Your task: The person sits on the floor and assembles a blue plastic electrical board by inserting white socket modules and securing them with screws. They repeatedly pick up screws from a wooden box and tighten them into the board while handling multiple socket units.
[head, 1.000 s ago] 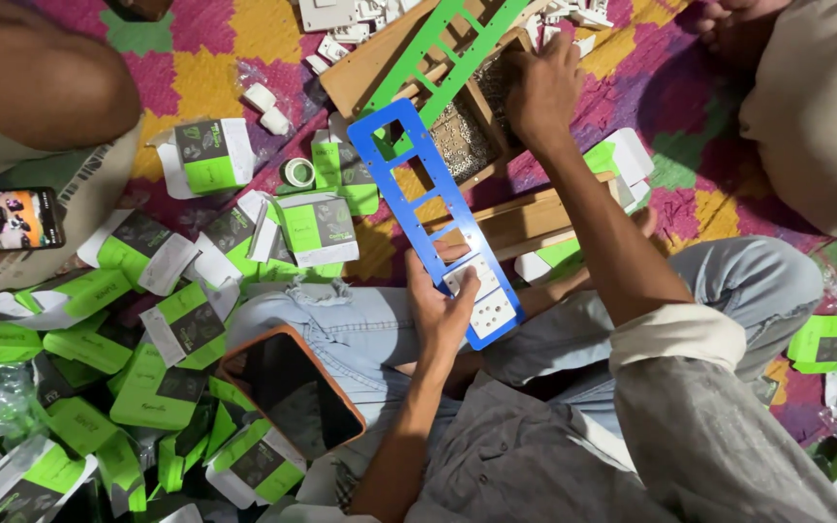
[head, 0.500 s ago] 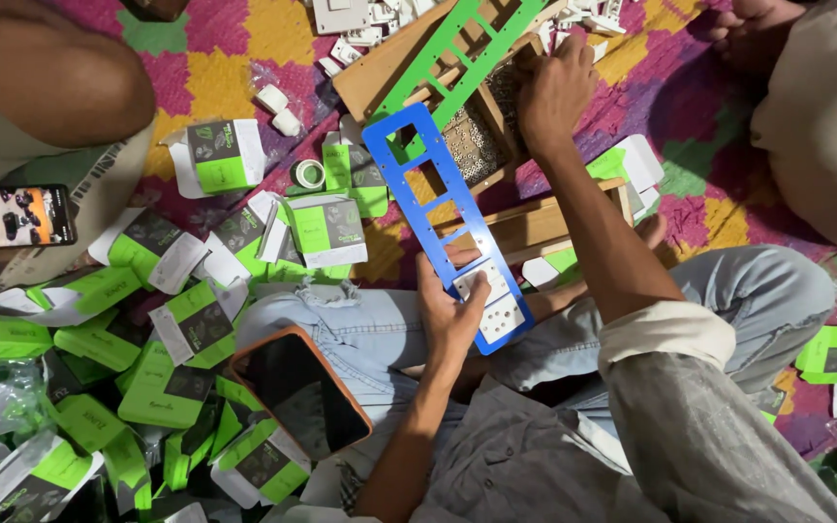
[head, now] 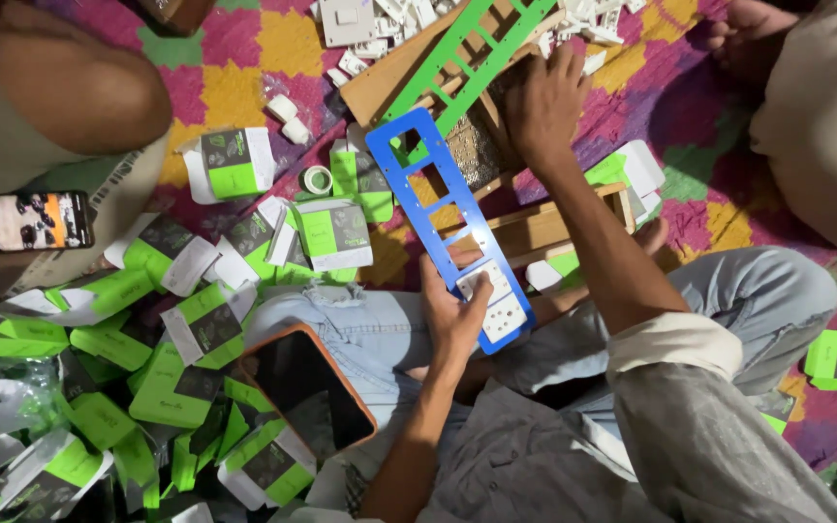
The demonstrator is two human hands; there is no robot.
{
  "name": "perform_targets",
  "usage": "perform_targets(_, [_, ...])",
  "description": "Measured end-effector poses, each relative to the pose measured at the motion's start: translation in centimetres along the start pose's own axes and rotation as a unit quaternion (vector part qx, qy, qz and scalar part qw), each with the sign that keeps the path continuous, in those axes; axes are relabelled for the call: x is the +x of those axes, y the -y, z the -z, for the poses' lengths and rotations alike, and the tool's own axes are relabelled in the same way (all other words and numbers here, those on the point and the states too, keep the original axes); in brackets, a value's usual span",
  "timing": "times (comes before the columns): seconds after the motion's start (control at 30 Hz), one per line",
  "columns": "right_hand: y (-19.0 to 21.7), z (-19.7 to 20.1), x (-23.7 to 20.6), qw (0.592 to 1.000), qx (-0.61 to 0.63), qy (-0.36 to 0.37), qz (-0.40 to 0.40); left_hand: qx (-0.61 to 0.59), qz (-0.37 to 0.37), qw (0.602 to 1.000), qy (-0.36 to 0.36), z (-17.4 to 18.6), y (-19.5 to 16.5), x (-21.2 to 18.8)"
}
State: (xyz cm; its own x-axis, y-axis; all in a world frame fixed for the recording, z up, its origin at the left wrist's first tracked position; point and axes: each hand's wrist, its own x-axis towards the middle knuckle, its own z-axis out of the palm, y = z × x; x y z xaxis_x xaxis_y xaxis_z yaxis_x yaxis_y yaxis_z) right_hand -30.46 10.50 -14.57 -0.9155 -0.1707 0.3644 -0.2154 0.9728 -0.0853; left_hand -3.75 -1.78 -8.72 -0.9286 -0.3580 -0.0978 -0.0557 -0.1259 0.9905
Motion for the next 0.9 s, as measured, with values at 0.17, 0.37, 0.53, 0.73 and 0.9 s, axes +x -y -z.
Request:
perform_targets(0.17, [-2.1,5.2,-3.1,0.952,0.307,-0.017,0.003,-0.034,0.037,0.999,0.011,0.1,0.6,-0.8])
perform_targets(0.37, [-4.0,13.6,-10.5,0.824,0.546,0.146,-0.053,0.016,-0.039,0.999,0.015,-0.3,0.9,-1.5])
perform_targets(0.53, [-4.4,16.8,-16.7,0.791,0.547,0.256,-0.101,0.031,-0.037,0.998,0.027,-1.3,0.7,-1.9])
perform_targets(0.73, [-3.9,15.1,-19.3,0.765,0.588,0.239,-0.113,0.056,-0.068,0.995,0.044,-2.7,0.7,-2.5])
perform_targets(0.9, [-4.0,15.5,-19.0,0.753,0.622,0.203,-0.071,0.02,-0.037,0.997,0.06,-3.3,0.7,-2.7])
